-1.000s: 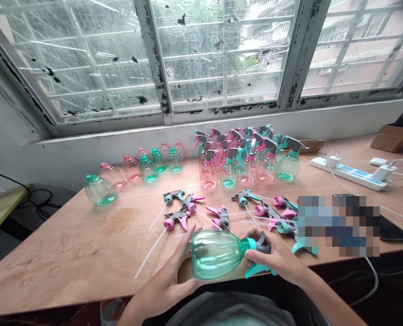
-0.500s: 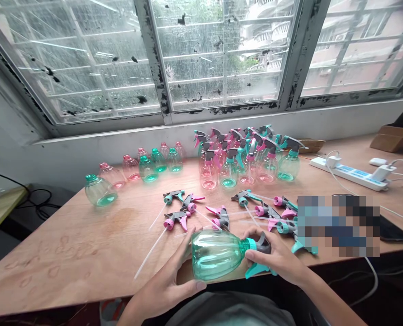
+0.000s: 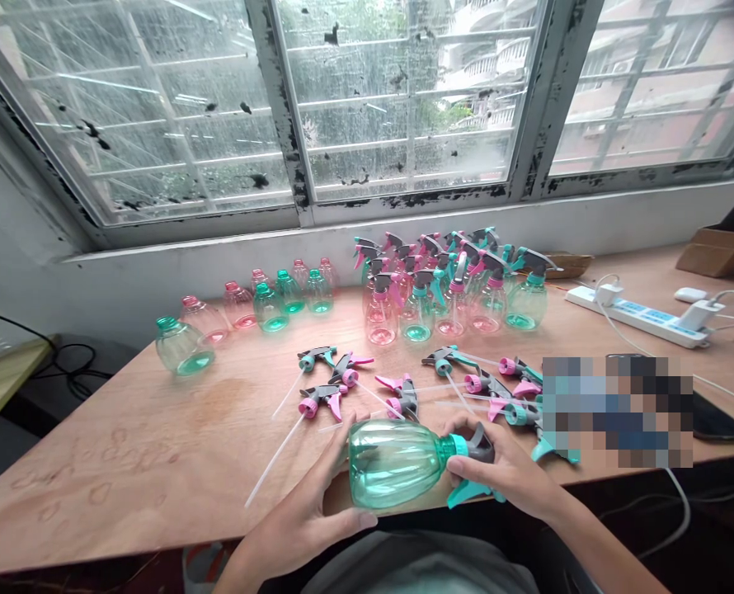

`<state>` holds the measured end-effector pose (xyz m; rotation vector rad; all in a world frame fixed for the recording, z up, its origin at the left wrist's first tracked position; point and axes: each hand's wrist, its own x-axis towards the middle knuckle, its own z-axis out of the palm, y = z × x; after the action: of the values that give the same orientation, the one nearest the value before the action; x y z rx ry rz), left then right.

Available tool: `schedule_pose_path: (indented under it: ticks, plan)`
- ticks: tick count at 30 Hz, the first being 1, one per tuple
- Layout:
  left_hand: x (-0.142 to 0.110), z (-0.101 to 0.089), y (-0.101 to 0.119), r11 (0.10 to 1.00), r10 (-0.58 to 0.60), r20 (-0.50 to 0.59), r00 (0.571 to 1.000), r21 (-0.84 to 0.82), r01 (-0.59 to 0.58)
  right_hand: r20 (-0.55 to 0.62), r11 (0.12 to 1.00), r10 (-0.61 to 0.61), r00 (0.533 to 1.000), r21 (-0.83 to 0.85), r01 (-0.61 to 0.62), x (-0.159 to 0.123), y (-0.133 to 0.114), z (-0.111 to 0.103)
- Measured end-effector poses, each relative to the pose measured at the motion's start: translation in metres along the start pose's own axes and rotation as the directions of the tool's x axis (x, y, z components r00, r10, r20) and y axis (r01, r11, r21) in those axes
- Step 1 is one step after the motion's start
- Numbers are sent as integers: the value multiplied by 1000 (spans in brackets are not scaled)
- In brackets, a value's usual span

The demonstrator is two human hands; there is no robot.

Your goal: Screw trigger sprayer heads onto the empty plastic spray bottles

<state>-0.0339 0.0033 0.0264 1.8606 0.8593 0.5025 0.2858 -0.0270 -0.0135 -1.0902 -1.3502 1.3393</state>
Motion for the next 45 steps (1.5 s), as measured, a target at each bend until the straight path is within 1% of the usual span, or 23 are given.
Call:
schedule_pose_path:
  ticks: [3, 7, 9, 13, 17, 21, 24, 31, 36, 42, 45]
  plan:
    - [1, 0, 1, 1000, -5, 0, 1000, 3, 5, -5, 1000, -11, 1000, -2, 11, 0, 1, 0]
    - [1, 2, 3, 998, 39, -1, 999, -50, -39, -16, 1000, -15, 1000, -17, 15, -1, 3, -1]
    - [0, 3, 3, 998, 44, -2, 999, -45, -45, -9, 1000, -3, 1000, -19, 3, -1, 3, -1]
    - [-1, 1, 2, 1000, 17, 1, 1000, -7, -17, 4, 1000, 8, 1000, -14, -8, 0, 3, -2]
    - [-1, 0, -1, 1000, -9, 13, 1000, -28, 9, -8, 999, 9, 1000, -42, -9, 0, 3, -1]
    - [0, 1, 0, 999, 21, 0, 1000, -30, -21, -4, 999, 21, 1000, -39, -21, -2, 1, -1]
    - [0, 3, 0, 997, 44, -3, 999, -70, -44, -12, 999, 22, 1000, -47, -22, -2, 0, 0]
    - [1, 2, 3, 996, 32, 25, 999, -81, -30, -10, 1000, 27, 1000, 5, -27, -1, 2, 1]
    - [2, 2, 5, 997, -3, 25, 1000, -75, 5, -14, 1000, 22, 1000, -15, -22, -1, 3, 0]
    - [2, 4, 1, 990, 34, 12, 999, -138, -32, -10, 1000, 22, 1000, 20, -22, -1, 1, 2]
    - [3, 4, 3, 991, 29, 11, 1000, -133, -27, -16, 999, 19, 1000, 36, -18, -1, 1, 2]
